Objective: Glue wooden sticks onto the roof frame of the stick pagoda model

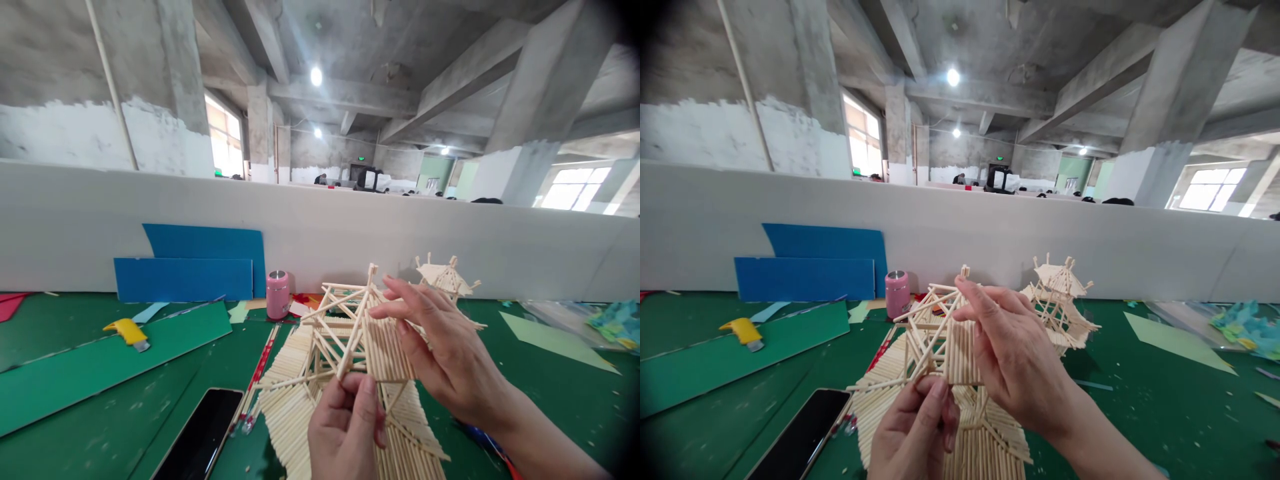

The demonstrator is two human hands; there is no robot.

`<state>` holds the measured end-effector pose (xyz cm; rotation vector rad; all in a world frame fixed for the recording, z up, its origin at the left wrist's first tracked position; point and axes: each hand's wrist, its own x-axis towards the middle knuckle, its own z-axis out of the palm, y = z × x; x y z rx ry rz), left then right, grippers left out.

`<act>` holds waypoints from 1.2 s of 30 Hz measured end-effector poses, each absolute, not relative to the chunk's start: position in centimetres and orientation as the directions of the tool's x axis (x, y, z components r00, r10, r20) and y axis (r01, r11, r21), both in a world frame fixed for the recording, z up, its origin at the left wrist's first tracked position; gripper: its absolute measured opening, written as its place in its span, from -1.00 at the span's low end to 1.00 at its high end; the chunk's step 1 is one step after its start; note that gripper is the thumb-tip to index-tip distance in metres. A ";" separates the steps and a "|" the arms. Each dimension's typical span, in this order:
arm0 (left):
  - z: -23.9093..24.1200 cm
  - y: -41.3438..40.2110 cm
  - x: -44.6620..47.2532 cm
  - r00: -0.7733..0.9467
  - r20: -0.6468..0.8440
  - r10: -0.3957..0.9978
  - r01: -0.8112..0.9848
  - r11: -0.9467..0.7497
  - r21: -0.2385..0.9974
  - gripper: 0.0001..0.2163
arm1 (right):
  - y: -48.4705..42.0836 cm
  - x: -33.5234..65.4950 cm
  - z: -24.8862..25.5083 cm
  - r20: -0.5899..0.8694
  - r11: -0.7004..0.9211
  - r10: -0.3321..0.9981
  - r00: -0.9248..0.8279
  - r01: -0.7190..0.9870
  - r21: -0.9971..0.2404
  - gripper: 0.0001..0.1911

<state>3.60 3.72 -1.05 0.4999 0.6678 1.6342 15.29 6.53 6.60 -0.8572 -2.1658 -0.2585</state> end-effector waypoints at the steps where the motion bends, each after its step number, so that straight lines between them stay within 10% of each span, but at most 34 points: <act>1: -1.1 3.7 3.6 -0.167 -0.043 0.985 -0.734 -0.095 0.672 -0.75 | 6.5 15.3 6.6 0.723 0.754 0.496 -0.480 0.651 -0.086 -0.45; 36: -1.1 3.7 3.5 -0.156 -0.024 0.987 -0.734 -0.100 0.672 -0.75 | 6.5 15.2 6.3 0.673 0.740 0.579 -0.461 0.643 -0.196 -0.40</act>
